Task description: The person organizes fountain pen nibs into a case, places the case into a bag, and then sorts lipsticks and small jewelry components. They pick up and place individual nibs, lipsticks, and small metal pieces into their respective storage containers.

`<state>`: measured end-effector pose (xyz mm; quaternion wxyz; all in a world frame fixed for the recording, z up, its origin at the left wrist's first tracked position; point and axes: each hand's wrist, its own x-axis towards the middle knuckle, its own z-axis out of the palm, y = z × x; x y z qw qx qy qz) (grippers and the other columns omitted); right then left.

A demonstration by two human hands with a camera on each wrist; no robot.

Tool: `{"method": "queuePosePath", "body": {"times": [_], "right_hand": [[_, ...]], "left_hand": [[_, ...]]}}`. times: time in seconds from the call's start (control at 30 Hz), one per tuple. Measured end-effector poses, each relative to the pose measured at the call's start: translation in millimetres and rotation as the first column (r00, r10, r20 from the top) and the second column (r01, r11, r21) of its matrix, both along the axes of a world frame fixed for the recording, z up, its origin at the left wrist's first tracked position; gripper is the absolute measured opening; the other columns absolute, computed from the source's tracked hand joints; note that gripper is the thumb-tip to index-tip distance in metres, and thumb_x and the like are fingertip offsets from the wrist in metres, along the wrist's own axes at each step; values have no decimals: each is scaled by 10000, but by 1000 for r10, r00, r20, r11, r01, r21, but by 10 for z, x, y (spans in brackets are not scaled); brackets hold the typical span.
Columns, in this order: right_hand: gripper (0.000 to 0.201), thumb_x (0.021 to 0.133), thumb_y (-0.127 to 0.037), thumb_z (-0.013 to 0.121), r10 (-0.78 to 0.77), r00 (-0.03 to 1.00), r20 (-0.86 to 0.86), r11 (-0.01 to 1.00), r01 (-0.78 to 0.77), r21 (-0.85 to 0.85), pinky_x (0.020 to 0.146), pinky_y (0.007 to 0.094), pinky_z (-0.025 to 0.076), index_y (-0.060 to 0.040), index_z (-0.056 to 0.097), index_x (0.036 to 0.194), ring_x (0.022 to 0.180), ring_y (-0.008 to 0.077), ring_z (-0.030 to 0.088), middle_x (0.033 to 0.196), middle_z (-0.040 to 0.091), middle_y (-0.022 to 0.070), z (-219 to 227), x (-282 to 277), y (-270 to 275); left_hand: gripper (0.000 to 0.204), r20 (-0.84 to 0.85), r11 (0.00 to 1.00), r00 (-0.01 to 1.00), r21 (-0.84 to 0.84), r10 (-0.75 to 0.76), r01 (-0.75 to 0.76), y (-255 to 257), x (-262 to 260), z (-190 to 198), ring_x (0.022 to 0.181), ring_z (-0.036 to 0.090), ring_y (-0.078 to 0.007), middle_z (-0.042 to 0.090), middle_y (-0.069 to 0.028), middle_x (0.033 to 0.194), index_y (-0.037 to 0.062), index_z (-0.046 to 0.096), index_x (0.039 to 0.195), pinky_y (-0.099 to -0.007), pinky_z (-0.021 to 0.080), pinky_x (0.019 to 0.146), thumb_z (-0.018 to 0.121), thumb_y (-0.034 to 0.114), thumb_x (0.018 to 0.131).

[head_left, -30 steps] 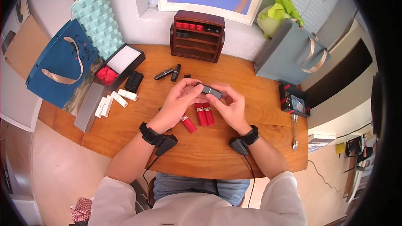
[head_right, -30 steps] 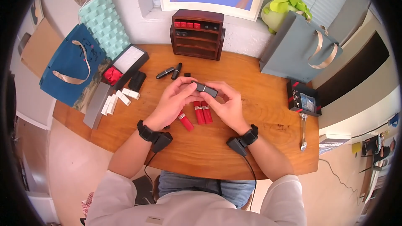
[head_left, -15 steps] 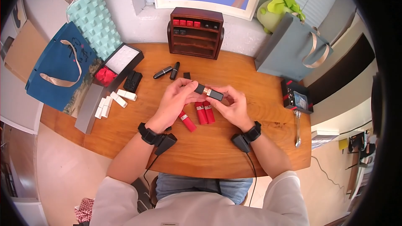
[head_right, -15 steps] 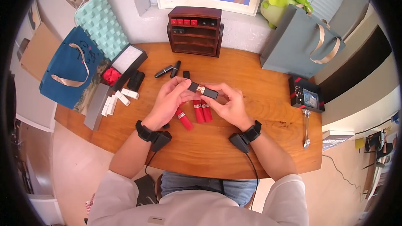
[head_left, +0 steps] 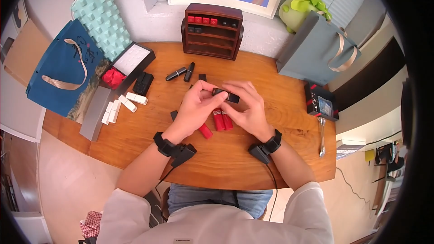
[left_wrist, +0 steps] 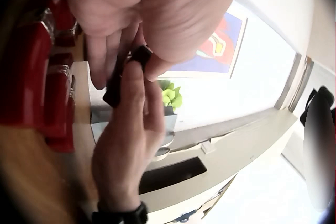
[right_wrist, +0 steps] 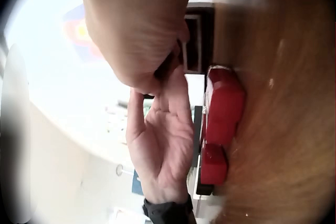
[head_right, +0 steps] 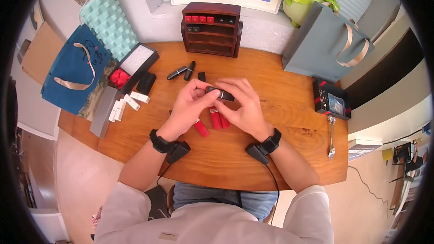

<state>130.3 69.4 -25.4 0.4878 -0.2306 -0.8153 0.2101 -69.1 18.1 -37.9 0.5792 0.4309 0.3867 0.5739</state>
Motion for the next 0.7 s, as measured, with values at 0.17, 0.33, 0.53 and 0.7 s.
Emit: {"method": "queuePosePath", "body": {"times": [0.17, 0.33, 0.53, 0.7], "right_hand": [[379, 834, -42, 830, -100, 932, 348, 955, -9, 297, 760, 470, 609, -60, 760, 1206, 876, 389, 707, 1127, 684, 118, 435, -127, -18], [289, 877, -41, 812, -164, 951, 261, 946, 77, 313, 728, 477, 616, -56, 695, 1140, 904, 387, 727, 1092, 674, 129, 732, -417, 490], [241, 942, -62, 790, -248, 959, 136, 901, 177, 396, 734, 478, 648, -75, 714, 1171, 881, 389, 752, 1139, 706, 110, 623, -729, 1052], [253, 948, -67, 806, -330, 935, 133, 891, 262, 372, 766, 459, 647, -65, 757, 1195, 909, 358, 760, 1163, 726, 105, 404, -899, 1265]], "left_hand": [[237, -107, 983, 987, 150, 119, -102, 5, -18, 25, 1109, 745, -168, 746, -101, 1204, 10, 598, 1207, -309, 620, 948, 778, 87, 1075], [229, -43, 947, 952, 125, 303, -295, 21, -78, 188, 1040, 726, -130, 747, -61, 1141, 14, 627, 1181, -291, 603, 894, 791, 137, 1077], [156, -37, 912, 915, 113, 401, -395, 69, -218, 91, 896, 652, -56, 726, 1, 977, 40, 681, 1109, -239, 523, 792, 770, 168, 1097], [158, -32, 893, 896, 105, 443, -438, 87, -211, 93, 861, 611, -45, 692, 29, 959, 33, 676, 1099, -236, 496, 781, 763, 165, 1100]]}}
